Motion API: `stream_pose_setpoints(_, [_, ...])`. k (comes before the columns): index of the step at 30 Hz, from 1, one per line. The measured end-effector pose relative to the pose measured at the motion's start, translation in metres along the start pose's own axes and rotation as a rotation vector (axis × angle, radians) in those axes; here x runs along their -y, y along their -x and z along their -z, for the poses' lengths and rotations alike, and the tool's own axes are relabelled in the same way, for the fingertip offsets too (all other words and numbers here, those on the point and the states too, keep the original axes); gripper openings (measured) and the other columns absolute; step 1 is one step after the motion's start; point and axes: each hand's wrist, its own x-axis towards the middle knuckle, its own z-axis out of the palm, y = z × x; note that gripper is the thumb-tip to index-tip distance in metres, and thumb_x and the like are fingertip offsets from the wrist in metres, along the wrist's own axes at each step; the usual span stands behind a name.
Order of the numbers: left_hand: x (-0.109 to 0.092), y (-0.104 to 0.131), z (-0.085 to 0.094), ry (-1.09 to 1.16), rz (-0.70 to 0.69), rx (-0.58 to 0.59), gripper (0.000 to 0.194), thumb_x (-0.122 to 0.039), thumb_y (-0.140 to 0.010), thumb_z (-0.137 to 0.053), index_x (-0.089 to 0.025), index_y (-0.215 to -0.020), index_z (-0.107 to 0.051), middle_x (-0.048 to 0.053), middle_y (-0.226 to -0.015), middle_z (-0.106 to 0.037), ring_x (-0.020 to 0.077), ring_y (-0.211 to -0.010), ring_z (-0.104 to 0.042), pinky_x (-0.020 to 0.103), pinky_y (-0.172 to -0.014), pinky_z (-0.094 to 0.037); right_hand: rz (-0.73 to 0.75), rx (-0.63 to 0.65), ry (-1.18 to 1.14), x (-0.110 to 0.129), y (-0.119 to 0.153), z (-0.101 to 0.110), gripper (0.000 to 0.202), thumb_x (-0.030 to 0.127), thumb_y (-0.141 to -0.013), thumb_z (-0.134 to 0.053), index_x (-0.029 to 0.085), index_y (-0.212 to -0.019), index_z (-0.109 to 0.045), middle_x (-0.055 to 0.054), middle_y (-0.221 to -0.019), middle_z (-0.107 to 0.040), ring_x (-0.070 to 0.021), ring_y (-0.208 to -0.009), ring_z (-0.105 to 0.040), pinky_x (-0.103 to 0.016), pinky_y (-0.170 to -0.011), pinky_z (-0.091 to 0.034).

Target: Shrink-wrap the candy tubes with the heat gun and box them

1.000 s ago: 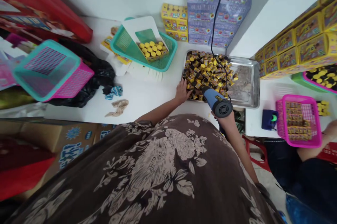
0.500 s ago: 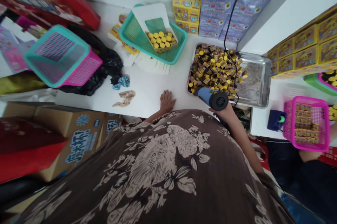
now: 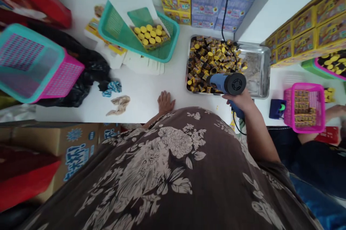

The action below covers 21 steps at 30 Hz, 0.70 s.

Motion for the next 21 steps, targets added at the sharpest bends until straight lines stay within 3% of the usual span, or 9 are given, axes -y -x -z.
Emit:
stream_pose_setpoints(4, [0.001,0.002,0.001,0.006,0.019,0.007,0.074,-0.052,-0.104,-0.049,-0.005,-0.161,-0.052,0.029,-0.176,-0.037,0.0424,-0.168,-0.029,0.063,-0.137,-0.020,-0.016,-0.140,0.069,-0.020,0.006,0.024,0.038,0.035,-0.052,-0.094,0.023,-0.072,-0.064,-0.001,-0.061,-0.065,-0.0237,-0.056,-0.065,-0.037,-0.053,-0.058])
stream_pose_setpoints(8, [0.003,-0.010,0.008,0.009,0.002,0.007,0.073,-0.052,-0.105,-0.047,-0.004,-0.159,-0.054,0.030,-0.175,-0.038,0.0439,-0.168,-0.029,0.066,-0.137,-0.019,-0.032,-0.290,0.060,-0.017,0.003,0.033,0.039,0.029,-0.048,-0.092,0.025,-0.070,-0.061,0.002,-0.059,-0.064,-0.0194,-0.050,-0.061,-0.031,-0.048,-0.053])
stream_pose_setpoints(11, [0.001,-0.031,0.015,0.012,0.012,-0.024,0.074,-0.052,-0.106,-0.044,-0.005,-0.161,-0.051,0.028,-0.176,-0.036,0.0424,-0.169,-0.026,0.066,-0.137,-0.018,-0.067,-0.240,0.007,-0.001,-0.007,0.035,0.035,0.025,-0.048,-0.089,0.024,-0.071,-0.062,0.001,-0.056,-0.063,-0.0202,-0.046,-0.059,-0.033,-0.045,-0.051])
stream_pose_setpoints(15, [-0.007,-0.058,0.019,0.009,0.077,-0.071,0.076,-0.054,-0.107,-0.040,-0.003,-0.162,-0.049,0.029,-0.176,-0.036,0.0433,-0.170,-0.025,0.067,-0.137,-0.017,0.007,-0.165,-0.085,0.026,-0.033,0.032,0.038,0.016,-0.049,-0.086,0.024,-0.080,-0.066,0.001,-0.058,-0.065,-0.0208,-0.044,-0.059,-0.035,-0.045,-0.052])
stream_pose_setpoints(21, [-0.015,-0.064,0.021,0.021,0.096,-0.094,0.073,-0.053,-0.107,-0.039,-0.005,-0.160,-0.052,0.030,-0.175,-0.038,0.0433,-0.169,-0.025,0.069,-0.137,-0.018,0.103,-0.159,-0.061,0.076,-0.081,0.020,0.031,0.008,-0.059,-0.079,0.021,-0.082,-0.063,0.004,-0.056,-0.061,-0.0165,-0.046,-0.057,-0.030,-0.047,-0.050])
